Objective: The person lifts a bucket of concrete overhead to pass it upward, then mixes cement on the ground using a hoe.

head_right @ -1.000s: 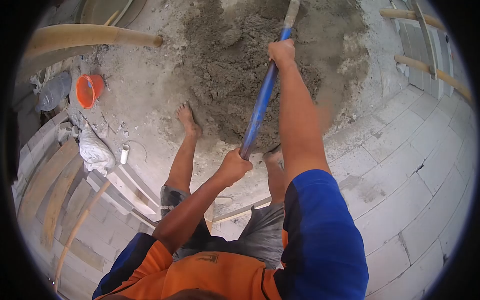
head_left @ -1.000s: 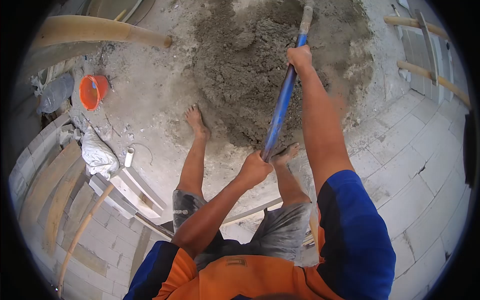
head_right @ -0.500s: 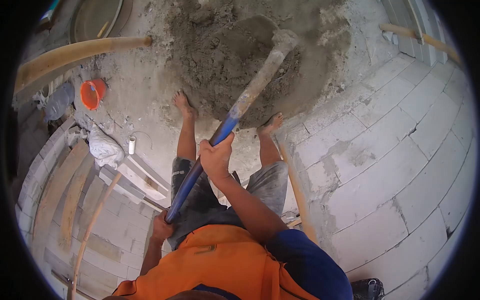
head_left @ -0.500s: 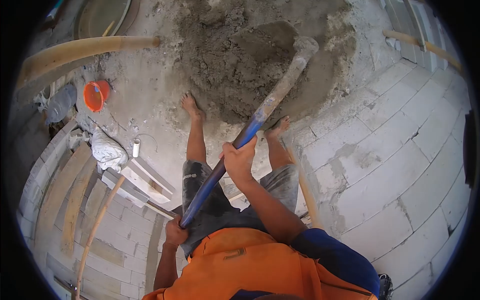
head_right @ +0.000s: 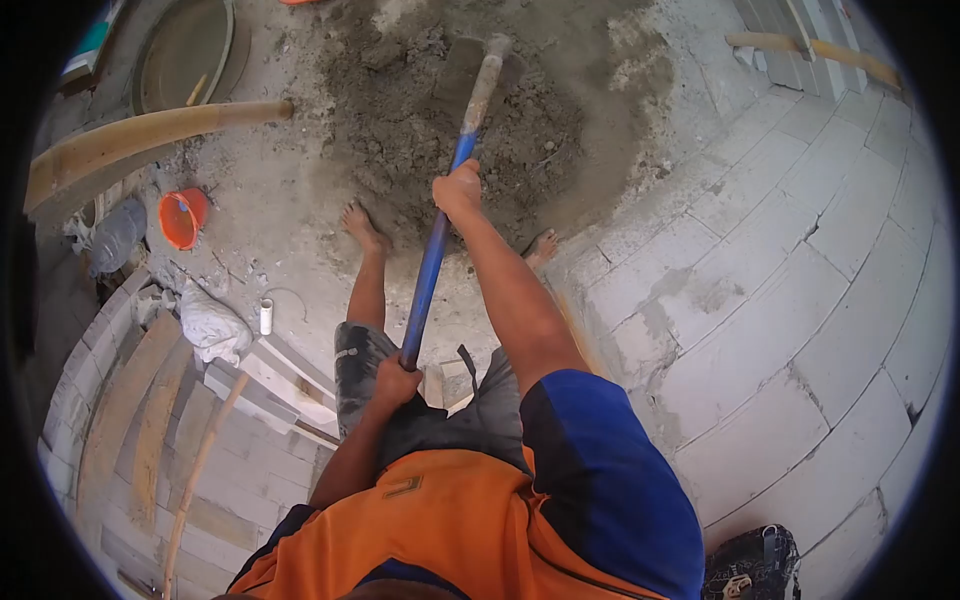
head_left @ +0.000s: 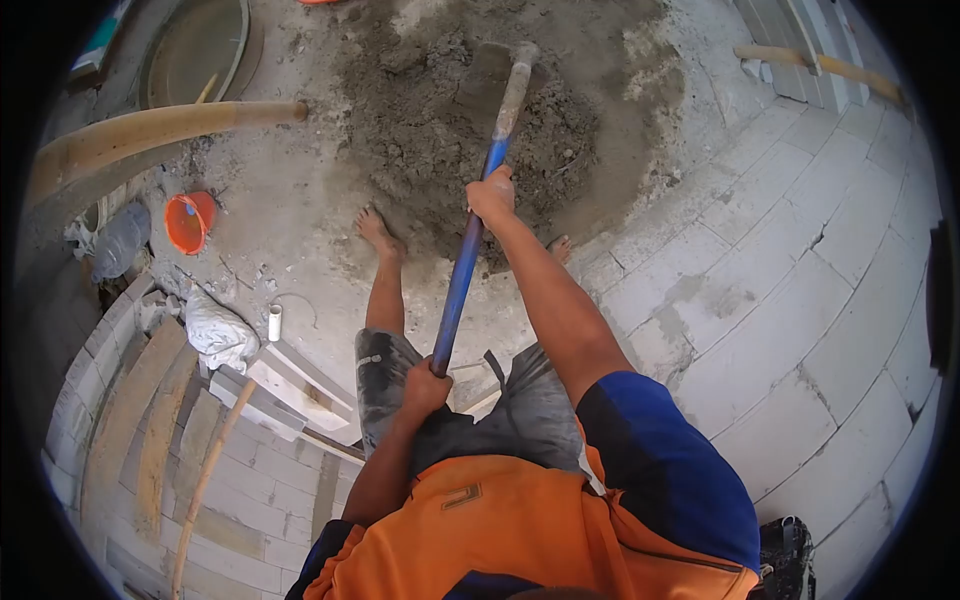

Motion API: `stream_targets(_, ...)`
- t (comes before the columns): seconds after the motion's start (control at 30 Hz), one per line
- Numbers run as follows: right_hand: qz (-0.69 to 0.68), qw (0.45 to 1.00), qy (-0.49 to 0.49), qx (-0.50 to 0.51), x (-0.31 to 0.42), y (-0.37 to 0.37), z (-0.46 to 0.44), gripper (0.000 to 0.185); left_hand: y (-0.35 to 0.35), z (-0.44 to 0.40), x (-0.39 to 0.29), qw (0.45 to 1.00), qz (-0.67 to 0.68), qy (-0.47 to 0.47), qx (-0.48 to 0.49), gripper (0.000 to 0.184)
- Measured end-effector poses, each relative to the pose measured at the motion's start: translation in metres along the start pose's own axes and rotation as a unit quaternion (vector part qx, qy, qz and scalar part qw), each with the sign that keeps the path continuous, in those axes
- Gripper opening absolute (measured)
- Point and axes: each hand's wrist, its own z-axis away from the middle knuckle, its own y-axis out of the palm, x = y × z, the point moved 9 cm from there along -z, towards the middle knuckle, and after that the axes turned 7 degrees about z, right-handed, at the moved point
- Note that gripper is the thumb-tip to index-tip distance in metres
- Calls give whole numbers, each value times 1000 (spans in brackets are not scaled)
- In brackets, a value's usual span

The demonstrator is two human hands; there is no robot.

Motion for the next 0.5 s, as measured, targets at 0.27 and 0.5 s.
stream_targets(0.27, 23, 992, -66, -107, 48, -60, 48, 50, -5, -21, -1, 998, 49, 31, -25, 15)
stream_targets(0.5, 120, 971, -129, 161, -8, -15, 117, 51, -54, 31, -58, 986, 147, -68, 35, 23)
